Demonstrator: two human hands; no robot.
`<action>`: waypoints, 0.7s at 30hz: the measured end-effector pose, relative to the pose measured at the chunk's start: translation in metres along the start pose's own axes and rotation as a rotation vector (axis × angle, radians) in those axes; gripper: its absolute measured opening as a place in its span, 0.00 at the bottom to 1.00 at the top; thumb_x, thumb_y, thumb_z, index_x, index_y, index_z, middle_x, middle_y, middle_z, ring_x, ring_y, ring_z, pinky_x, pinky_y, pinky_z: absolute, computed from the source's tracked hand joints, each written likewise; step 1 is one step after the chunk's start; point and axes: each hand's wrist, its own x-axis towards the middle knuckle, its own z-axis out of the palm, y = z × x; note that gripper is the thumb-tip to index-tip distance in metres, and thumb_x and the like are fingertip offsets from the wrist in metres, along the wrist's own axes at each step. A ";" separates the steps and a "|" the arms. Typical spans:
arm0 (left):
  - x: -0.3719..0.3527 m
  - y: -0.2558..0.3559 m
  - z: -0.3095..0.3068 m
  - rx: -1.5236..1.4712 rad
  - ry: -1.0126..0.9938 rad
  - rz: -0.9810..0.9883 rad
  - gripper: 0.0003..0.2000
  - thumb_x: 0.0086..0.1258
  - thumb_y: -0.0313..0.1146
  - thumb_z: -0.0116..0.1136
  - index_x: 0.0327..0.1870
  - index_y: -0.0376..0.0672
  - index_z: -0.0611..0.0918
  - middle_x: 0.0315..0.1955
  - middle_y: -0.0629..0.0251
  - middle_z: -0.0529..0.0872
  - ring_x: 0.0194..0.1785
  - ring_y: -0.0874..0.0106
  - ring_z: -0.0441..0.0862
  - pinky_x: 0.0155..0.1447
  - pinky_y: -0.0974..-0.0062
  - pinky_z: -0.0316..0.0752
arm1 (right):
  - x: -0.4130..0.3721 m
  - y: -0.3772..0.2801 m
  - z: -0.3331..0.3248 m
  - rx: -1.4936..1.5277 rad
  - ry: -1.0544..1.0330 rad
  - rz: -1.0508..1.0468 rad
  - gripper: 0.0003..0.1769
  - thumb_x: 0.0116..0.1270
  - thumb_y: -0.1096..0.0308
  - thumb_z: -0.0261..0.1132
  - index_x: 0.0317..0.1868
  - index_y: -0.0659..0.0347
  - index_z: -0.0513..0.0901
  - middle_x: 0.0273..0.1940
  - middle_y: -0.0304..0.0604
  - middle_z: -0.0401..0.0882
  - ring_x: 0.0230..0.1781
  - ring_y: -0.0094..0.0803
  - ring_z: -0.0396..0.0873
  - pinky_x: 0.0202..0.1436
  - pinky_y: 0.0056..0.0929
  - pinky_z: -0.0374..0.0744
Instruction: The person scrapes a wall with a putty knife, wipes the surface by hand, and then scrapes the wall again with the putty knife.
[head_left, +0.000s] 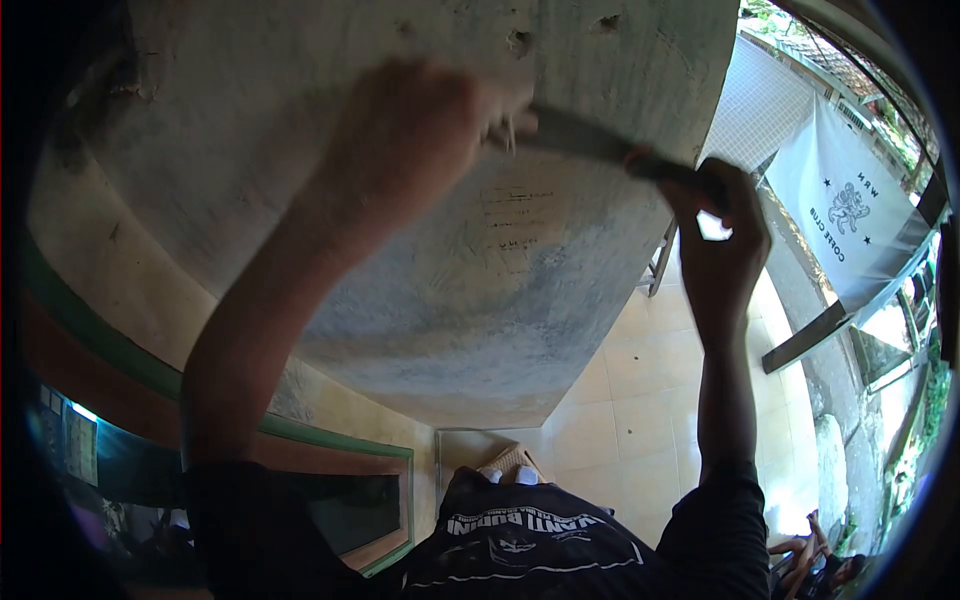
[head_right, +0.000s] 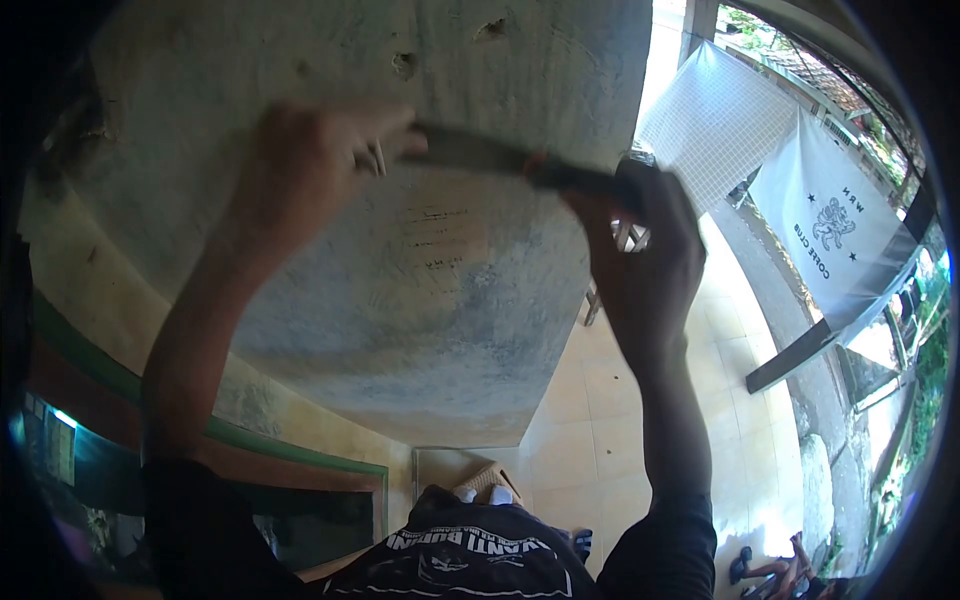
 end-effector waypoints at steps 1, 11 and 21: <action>-0.007 -0.001 0.005 0.007 0.002 -0.002 0.08 0.58 0.36 0.66 0.27 0.41 0.82 0.22 0.64 0.84 0.23 0.73 0.82 0.27 0.75 0.75 | -0.012 0.004 0.004 0.034 -0.053 0.056 0.19 0.50 0.69 0.76 0.40 0.64 0.79 0.33 0.43 0.80 0.34 0.32 0.81 0.38 0.27 0.78; 0.006 0.003 -0.003 -0.035 0.181 0.054 0.09 0.57 0.35 0.67 0.34 0.43 0.84 0.21 0.65 0.84 0.22 0.73 0.82 0.26 0.77 0.76 | 0.012 -0.004 -0.006 0.061 0.063 0.029 0.17 0.51 0.71 0.75 0.39 0.64 0.78 0.33 0.44 0.80 0.34 0.32 0.81 0.40 0.27 0.77; 0.018 0.000 -0.014 0.037 0.237 0.087 0.08 0.57 0.36 0.67 0.35 0.45 0.85 0.23 0.66 0.85 0.22 0.75 0.81 0.25 0.76 0.76 | 0.014 -0.004 -0.006 0.069 0.136 -0.031 0.16 0.52 0.65 0.75 0.38 0.61 0.79 0.32 0.41 0.81 0.32 0.30 0.83 0.37 0.27 0.79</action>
